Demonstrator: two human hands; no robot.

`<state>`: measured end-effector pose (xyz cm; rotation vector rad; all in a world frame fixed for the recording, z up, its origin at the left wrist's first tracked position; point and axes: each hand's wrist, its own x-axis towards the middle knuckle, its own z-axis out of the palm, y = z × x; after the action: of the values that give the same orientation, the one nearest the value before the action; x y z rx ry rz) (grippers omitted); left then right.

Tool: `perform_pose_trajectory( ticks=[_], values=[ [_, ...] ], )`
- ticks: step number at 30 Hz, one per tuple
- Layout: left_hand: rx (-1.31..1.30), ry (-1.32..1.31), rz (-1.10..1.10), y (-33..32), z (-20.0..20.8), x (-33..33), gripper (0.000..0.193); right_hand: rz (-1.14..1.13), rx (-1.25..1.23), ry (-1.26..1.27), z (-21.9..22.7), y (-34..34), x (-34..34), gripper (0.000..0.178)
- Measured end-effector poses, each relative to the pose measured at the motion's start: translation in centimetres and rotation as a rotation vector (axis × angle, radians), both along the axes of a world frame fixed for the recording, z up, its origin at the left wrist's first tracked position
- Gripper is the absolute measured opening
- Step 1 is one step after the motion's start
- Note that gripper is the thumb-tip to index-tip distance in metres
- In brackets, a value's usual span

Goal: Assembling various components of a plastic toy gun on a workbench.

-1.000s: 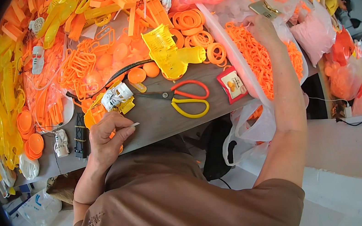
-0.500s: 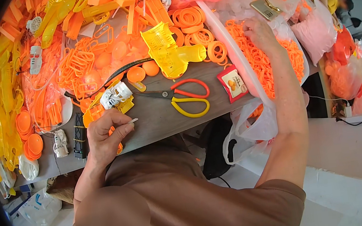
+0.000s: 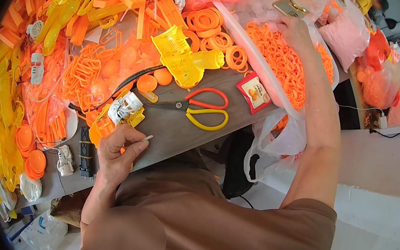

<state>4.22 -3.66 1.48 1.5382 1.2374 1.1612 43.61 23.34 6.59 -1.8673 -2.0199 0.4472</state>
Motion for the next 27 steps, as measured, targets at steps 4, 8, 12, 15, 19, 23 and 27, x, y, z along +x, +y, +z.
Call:
perform_pose_trajectory(
  ticks=[4, 8, 12, 15, 19, 23, 27],
  values=[
    [0.009, -0.029, 0.003, -0.1, 0.2, -0.1, 0.009, 0.238, 0.339, -0.548, -2.8, 1.9, 0.2, 0.016],
    [0.013, -0.030, 0.014, 0.0, 0.4, -0.3, 0.008, 0.227, 0.298, -0.725, -4.5, 3.3, 0.4, 0.019],
    [-0.049, -0.095, 0.029, -0.1, 0.9, -0.3, 0.009, 0.067, 0.219, -0.656, -3.8, 2.3, 0.4, 0.022],
    [-0.090, -0.107, 0.021, 0.2, 1.1, -0.4, 0.011, 0.083, 0.257, -0.645, -3.1, 1.2, 2.0, 0.021],
    [-0.115, -0.164, 0.049, 0.0, 1.3, -0.2, 0.010, 0.123, 0.301, -0.274, 2.3, -5.2, -3.1, 0.016],
    [-0.098, -0.220, 0.066, -0.6, 1.2, -0.2, 0.010, 0.412, 0.135, 0.550, 2.5, -15.0, -11.1, 0.008],
    [-0.013, -0.105, 0.025, -0.9, 1.9, -0.1, 0.006, 0.518, -0.421, 1.287, -3.2, -21.4, -17.0, 0.023]
  ],
)
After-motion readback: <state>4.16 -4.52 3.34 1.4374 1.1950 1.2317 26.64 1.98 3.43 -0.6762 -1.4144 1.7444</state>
